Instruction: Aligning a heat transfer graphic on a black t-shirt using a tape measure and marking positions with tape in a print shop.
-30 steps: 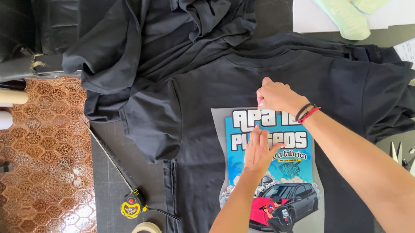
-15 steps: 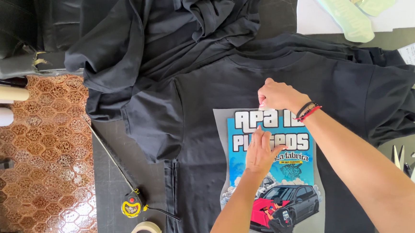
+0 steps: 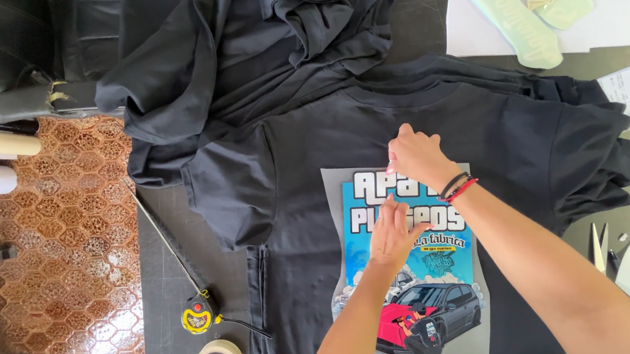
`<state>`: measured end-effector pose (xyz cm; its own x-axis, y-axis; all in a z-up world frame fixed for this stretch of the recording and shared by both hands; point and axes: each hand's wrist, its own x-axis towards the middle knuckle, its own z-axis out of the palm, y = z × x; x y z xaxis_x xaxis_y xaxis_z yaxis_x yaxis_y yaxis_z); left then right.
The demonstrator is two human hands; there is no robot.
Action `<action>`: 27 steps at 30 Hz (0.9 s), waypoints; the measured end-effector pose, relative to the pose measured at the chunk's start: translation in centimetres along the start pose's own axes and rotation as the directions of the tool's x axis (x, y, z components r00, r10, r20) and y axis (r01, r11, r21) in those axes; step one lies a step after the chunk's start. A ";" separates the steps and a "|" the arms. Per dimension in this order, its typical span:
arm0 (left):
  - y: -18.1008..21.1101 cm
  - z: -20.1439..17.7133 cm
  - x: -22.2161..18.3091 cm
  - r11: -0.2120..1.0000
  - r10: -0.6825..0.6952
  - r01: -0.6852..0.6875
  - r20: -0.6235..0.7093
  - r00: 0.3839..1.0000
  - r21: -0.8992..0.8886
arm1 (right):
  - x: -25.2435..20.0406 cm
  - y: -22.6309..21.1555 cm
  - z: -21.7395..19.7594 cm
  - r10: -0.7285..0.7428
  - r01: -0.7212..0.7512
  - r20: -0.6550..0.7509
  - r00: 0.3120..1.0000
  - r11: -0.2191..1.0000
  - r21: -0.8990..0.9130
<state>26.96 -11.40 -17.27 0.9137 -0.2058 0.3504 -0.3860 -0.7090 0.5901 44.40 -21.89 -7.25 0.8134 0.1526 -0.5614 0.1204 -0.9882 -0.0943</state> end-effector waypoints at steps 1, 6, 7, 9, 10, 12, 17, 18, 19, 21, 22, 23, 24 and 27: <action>0.0 0.1 0.0 1.000 -0.001 0.001 -0.001 1.000 0.000 | -0.1 -0.4 0.2 -0.001 0.001 0.001 1.000 1.000 -0.001; -0.2 0.4 -0.2 1.000 0.008 -0.008 -0.032 0.999 -0.021 | -1.3 -3.2 4.6 -0.022 -0.200 -0.681 0.732 0.949 -0.245; -0.8 1.8 -1.0 1.000 0.005 -0.005 -0.031 1.000 -0.021 | -1.6 -3.5 4.4 -0.023 -0.198 -0.679 0.734 0.949 -0.247; -2.0 4.5 -2.6 0.999 0.008 -0.008 0.000 1.000 -0.053 | -2.1 -4.3 4.1 0.097 -0.304 -0.679 0.728 0.933 -0.192; -1.5 3.4 -2.1 0.999 0.007 -0.007 0.000 1.000 -0.053 | -2.0 -3.6 3.7 0.096 -0.303 -0.679 0.728 0.933 -0.193; -0.5 1.1 -0.7 0.999 -0.002 0.002 0.000 1.000 -0.039 | -1.5 -2.5 2.8 0.186 -0.310 -0.636 0.749 0.946 -0.089; 0.1 -0.1 -0.1 1.000 -0.014 0.014 0.008 1.000 -0.024 | -3.0 3.1 3.4 0.253 -0.330 -0.617 0.745 0.944 -0.012; 0.2 -0.1 0.0 0.999 -0.014 0.014 0.004 1.000 -0.033 | -3.6 4.2 3.3 0.297 -0.340 -0.577 0.761 0.940 0.035; 0.0 -0.2 0.1 0.999 -0.017 0.017 0.002 1.000 -0.033 | -3.3 4.9 4.0 0.293 -0.337 -0.576 0.763 0.941 0.032; 0.1 -0.2 0.1 0.998 0.015 -0.017 -0.039 0.999 -0.060 | -3.2 6.8 5.5 0.187 -0.368 -0.740 0.647 0.926 -0.088; 0.6 -0.7 0.2 0.998 0.013 -0.015 -0.036 0.999 -0.065 | -3.4 5.0 5.6 0.188 -0.371 -0.737 0.649 0.924 -0.091; 0.8 -1.2 0.7 0.998 0.009 -0.013 -0.050 0.999 -0.065 | -3.2 3.0 5.4 0.118 -0.208 -0.715 0.689 0.977 -0.039; 1.0 -1.7 1.1 0.998 0.006 -0.010 -0.064 0.998 -0.064 | -3.0 1.1 5.1 0.040 -0.039 -0.698 0.715 0.999 0.017; -1.0 2.6 -2.1 0.996 -0.012 0.007 -0.057 0.998 -0.088 | -5.8 -0.9 7.8 -0.363 0.406 -0.603 0.710 0.911 -0.070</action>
<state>25.79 -12.04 -20.45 0.9098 -0.1584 0.3836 -0.3888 -0.6488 0.6542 35.11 -21.81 -10.31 0.8773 0.4616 0.1316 0.4799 -0.8391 -0.2561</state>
